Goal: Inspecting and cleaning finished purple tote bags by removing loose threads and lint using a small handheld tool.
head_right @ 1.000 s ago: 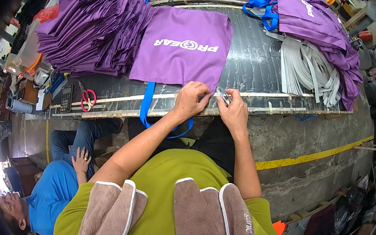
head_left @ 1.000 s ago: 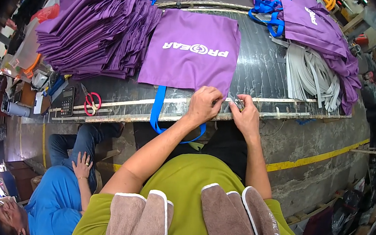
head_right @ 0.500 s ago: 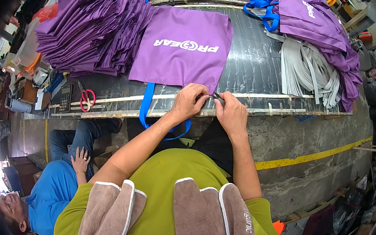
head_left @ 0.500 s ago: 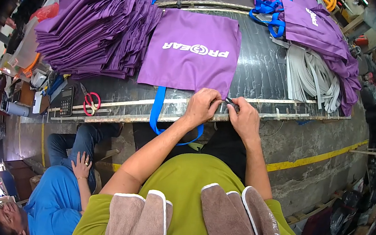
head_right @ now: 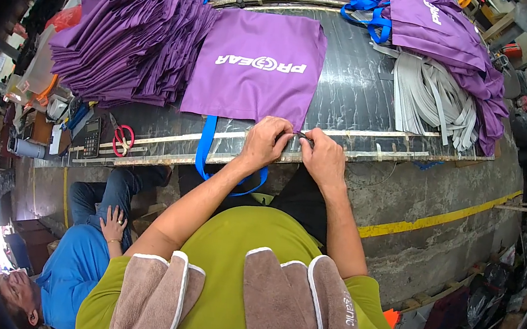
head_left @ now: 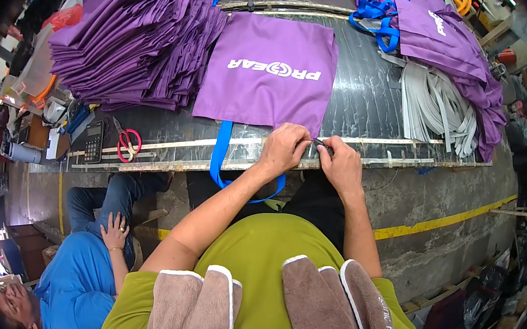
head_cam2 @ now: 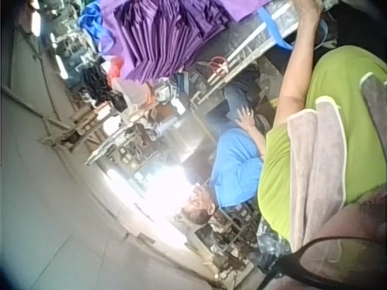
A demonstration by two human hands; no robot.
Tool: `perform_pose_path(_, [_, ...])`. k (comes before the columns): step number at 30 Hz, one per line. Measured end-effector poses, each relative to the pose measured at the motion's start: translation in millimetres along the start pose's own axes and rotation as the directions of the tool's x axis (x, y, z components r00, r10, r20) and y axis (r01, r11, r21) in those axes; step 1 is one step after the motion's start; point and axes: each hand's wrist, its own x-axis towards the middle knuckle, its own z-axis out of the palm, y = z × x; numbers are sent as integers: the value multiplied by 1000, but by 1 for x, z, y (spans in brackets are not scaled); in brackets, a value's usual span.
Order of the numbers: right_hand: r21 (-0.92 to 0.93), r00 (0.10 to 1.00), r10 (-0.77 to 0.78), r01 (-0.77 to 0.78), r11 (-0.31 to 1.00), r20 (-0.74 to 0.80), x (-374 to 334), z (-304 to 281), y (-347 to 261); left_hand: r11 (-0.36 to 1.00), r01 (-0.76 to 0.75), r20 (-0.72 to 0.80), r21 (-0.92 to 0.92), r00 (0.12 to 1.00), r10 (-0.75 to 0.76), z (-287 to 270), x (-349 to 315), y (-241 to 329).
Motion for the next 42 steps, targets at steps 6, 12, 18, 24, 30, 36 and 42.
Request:
perform_pose_path(6, [142,992,83,-69,987,-93,2,-1,0,999,46,-11,-2,999,-46,2,0,-1])
perform_pose_path(12, [242,995,81,-63,968,-64,10,2,-8,981,163,-47,-109,985,-169,4,-1,-5])
perform_pose_path(18, [106,991,-15,29,994,-134,13,10,-11,935,276,-36,-222,956,-291,6,1,-9])
perform_pose_path(24, [31,985,-112,117,993,-129,2,5,-12,928,280,-36,-245,954,-298,3,1,-6])
perform_pose_path(30, [-3,986,-139,140,990,-97,4,13,-11,940,264,-38,-218,960,-278,3,2,-6])
perform_pose_path(36, [186,973,65,-23,982,-220,7,9,-19,917,298,-50,-265,946,-321,1,1,0])
perform_pose_path(42, [15,991,135,-135,991,-18,7,20,-2,835,266,-104,-482,929,-356,3,-2,-7])
